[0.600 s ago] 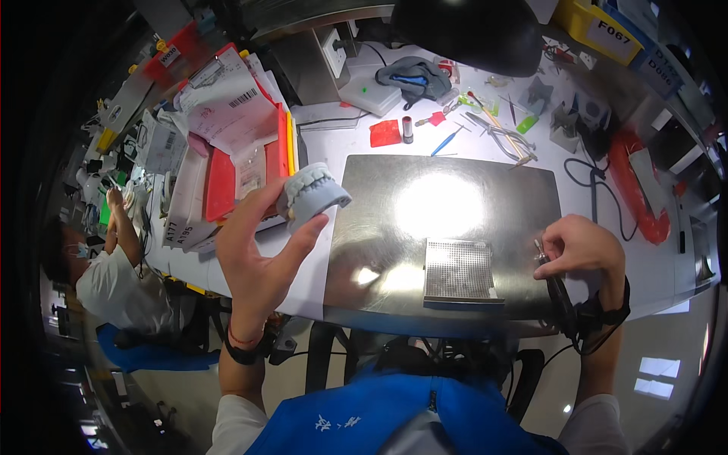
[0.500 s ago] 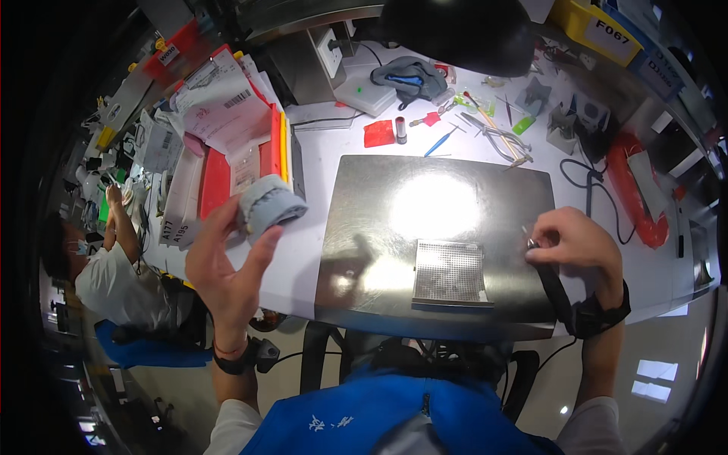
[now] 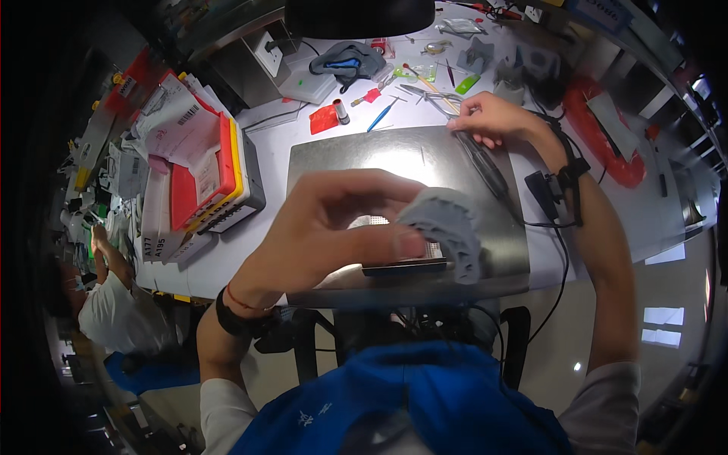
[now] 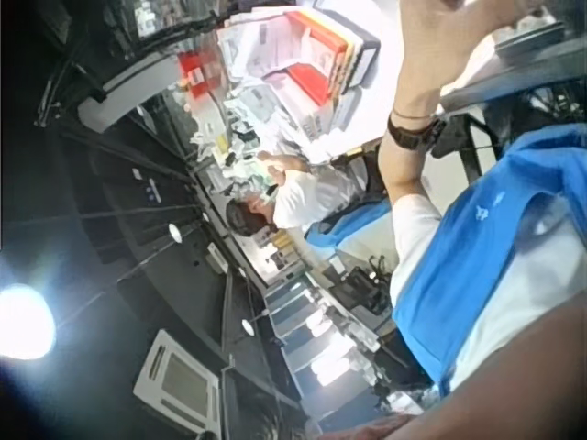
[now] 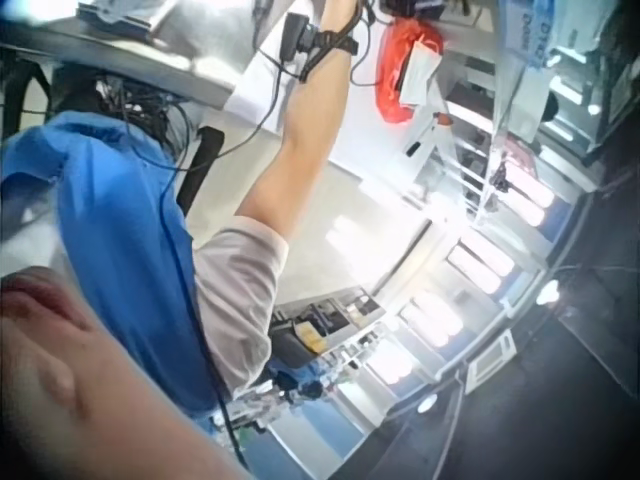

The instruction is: The recorder is polishing and refining a dental mold or crown using a precision rotary tool at a dental laboratory workbench.

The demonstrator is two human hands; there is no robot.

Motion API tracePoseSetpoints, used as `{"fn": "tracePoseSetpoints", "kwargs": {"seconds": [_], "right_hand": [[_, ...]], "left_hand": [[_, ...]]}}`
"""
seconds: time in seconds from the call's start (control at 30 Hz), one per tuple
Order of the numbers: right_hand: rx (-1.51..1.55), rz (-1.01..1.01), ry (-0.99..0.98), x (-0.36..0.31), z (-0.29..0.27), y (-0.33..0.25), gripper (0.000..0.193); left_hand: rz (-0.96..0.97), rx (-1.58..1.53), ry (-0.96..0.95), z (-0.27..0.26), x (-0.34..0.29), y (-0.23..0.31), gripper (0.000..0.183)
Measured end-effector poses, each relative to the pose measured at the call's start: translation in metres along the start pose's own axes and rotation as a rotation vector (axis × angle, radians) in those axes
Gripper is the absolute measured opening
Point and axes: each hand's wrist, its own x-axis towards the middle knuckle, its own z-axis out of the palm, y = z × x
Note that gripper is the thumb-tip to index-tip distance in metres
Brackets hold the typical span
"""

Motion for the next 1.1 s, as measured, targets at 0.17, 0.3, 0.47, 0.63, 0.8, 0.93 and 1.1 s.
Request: {"fn": "tracePoseSetpoints", "kwargs": {"seconds": [0.17, 0.3, 0.47, 0.63, 0.8, 0.93, 1.1], "right_hand": [[0.142, -0.600, 0.326, -0.026, 0.072, -0.058, 0.036], [0.072, -0.725, 0.231, 0.046, 0.009, -0.177, 0.037], [0.116, -0.899, -0.202, -0.108, 0.171, -0.075, 0.037], [0.095, -0.780, -0.164, -0.079, 0.076, 0.013, 0.038], [0.052, -0.611, 0.130, -0.015, 0.008, 0.021, 0.038], [0.043, -0.600, 0.129, 0.001, -0.009, 0.045, 0.039], [-0.001, -0.623, -0.003, 0.001, -0.021, 0.074, 0.040]], "left_hand": [[-0.129, 0.022, -0.293, 0.040, 0.085, -0.010, 0.042], [-0.004, 0.142, -0.539, 0.144, 0.144, -0.027, 0.033], [-0.094, 0.303, -0.260, 0.084, 0.125, -0.039, 0.043], [-0.094, 0.161, -0.320, 0.073, 0.151, -0.023, 0.050], [-0.142, 0.022, -0.455, 0.060, 0.152, -0.016, 0.029], [-0.077, 0.148, -0.474, 0.037, 0.157, -0.030, 0.031], [-0.200, -0.289, -0.505, 0.050, 0.146, -0.050, 0.027]]}}
